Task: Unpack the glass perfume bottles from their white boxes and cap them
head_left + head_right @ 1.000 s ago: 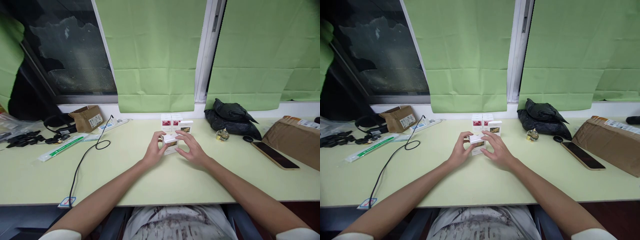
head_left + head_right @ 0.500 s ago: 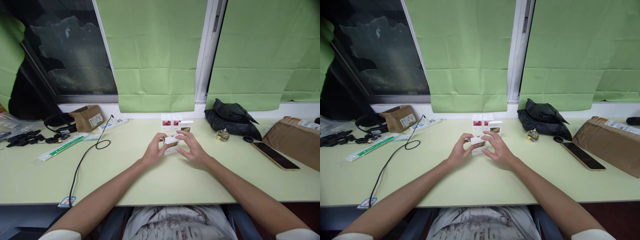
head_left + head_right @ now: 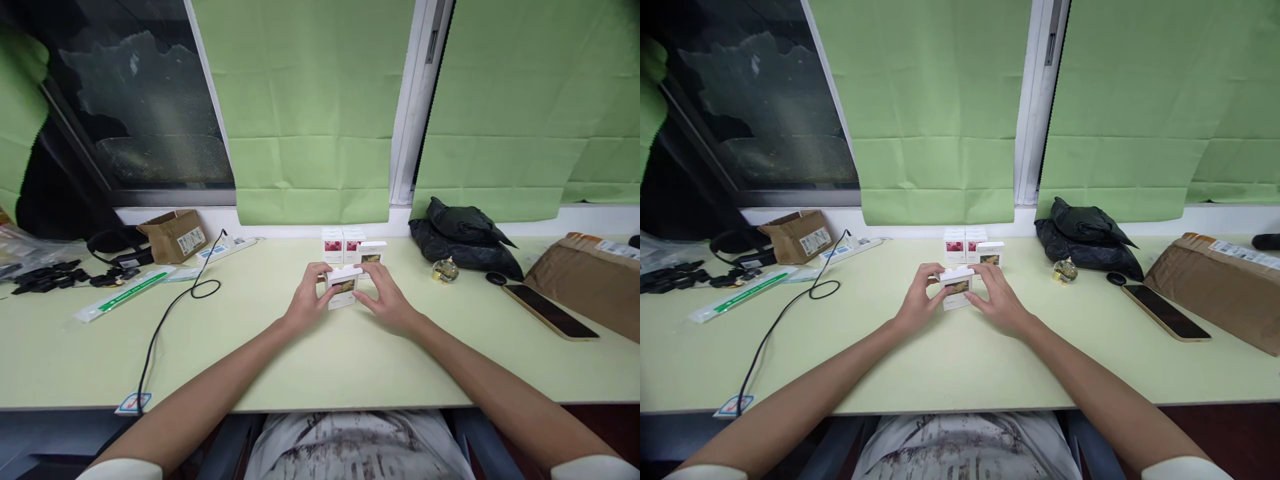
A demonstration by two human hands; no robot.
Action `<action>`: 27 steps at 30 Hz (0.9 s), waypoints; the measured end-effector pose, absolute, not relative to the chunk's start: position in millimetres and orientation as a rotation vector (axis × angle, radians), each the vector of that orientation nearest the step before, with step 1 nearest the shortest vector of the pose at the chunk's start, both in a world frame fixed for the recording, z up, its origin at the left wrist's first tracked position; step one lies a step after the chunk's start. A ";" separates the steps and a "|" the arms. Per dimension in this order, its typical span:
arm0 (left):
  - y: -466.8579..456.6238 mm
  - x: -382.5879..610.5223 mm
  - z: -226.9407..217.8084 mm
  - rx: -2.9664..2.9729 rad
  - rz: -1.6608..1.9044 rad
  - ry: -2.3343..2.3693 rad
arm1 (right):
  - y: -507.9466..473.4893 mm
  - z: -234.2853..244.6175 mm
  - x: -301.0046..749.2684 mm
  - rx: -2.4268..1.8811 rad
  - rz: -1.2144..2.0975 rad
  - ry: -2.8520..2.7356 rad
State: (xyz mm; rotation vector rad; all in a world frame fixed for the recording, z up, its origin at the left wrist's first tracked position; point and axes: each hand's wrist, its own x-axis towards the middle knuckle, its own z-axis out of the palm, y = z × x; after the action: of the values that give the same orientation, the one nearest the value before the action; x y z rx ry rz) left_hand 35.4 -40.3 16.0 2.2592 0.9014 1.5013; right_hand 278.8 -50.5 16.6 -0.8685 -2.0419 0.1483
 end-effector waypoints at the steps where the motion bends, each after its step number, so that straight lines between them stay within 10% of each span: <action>1: -40.1 35.2 16.0 2.267 1.501 0.905 | -50.7 16.8 278.3 -0.870 0.160 -2.038; 27: -40.9 35.8 10.9 2.144 1.423 0.955 | -49.2 14.7 277.3 -0.766 0.089 -2.044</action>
State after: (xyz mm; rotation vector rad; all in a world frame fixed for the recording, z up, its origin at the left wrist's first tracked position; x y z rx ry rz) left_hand 35.8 -40.9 10.9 2.1436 0.9554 1.4232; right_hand 277.3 -49.2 14.7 -0.7656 -2.0440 0.0888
